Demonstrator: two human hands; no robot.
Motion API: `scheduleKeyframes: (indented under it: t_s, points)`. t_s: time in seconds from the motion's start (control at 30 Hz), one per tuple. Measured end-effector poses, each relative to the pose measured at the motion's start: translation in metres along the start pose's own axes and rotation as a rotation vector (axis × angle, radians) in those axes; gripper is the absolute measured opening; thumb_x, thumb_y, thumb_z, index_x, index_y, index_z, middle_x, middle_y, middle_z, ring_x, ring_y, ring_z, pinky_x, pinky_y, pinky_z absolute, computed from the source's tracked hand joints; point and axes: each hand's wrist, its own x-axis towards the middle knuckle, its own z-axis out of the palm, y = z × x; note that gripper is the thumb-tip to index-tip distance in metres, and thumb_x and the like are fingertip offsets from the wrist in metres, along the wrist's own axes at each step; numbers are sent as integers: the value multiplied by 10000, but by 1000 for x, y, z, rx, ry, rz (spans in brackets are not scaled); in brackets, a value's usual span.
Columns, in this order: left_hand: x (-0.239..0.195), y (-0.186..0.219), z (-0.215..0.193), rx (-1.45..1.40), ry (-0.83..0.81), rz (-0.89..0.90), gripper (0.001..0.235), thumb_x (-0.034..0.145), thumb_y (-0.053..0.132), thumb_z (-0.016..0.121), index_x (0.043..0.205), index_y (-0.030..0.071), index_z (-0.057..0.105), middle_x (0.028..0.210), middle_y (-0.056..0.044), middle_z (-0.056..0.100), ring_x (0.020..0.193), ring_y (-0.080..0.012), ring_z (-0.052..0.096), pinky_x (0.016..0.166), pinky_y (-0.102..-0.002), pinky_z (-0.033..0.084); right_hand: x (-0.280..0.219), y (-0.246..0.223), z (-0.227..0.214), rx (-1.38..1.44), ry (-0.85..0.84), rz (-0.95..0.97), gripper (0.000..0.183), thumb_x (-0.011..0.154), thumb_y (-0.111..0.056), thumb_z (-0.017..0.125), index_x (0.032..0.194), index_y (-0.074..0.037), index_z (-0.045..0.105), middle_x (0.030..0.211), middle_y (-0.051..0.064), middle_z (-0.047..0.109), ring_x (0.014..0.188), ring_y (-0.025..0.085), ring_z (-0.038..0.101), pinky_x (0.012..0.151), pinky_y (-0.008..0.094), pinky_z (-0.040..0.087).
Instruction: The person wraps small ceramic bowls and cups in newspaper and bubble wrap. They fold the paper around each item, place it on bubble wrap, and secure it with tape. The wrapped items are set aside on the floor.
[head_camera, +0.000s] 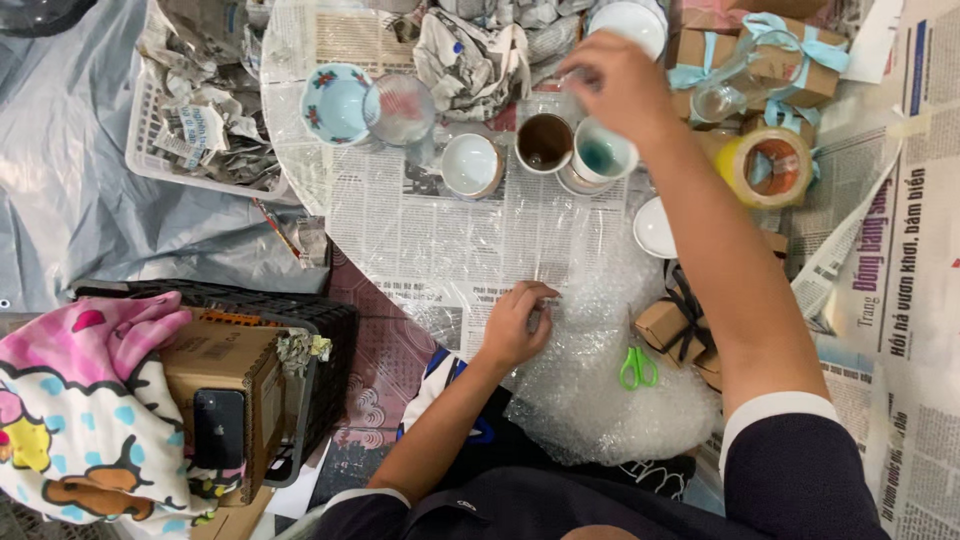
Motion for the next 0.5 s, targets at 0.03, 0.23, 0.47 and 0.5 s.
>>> scheduleKeyframes:
  t_s: [0.03,0.23,0.47,0.5]
  points:
    - [0,2,-2,-5,4,-12,316,838,-24,681,1133,81,640,1137,-106,672,849,-239,675,777,-370,521,8,-10,9,1,-43,-120,202,893,-91,872,1070,-82,776,1126,64,710,1057,283,690,929,390,553]
    - [5,5,-7,-60,26,6,247,847,-27,675,1063,91,653,1126,-82,670,873,-249,681,768,-353,533,54,-38,54,-14,-272,-149,258,829,-108,842,1081,-126,792,1161,32,725,1143,306,646,997,431,522]
    - [6,4,-8,-53,25,-4,241,822,-35,688,1015,109,668,1097,-74,683,862,-246,680,751,-379,503,71,-41,89,-371,-528,-52,421,678,-223,902,1075,-151,783,1168,90,703,1140,313,626,961,493,448]
    - [6,3,-9,-50,29,5,245,819,-35,688,1018,106,664,1095,-76,680,877,-255,675,753,-380,505,75,-42,95,-416,-538,-44,386,689,-221,895,1057,-168,791,1160,71,712,1150,286,635,977,480,440]
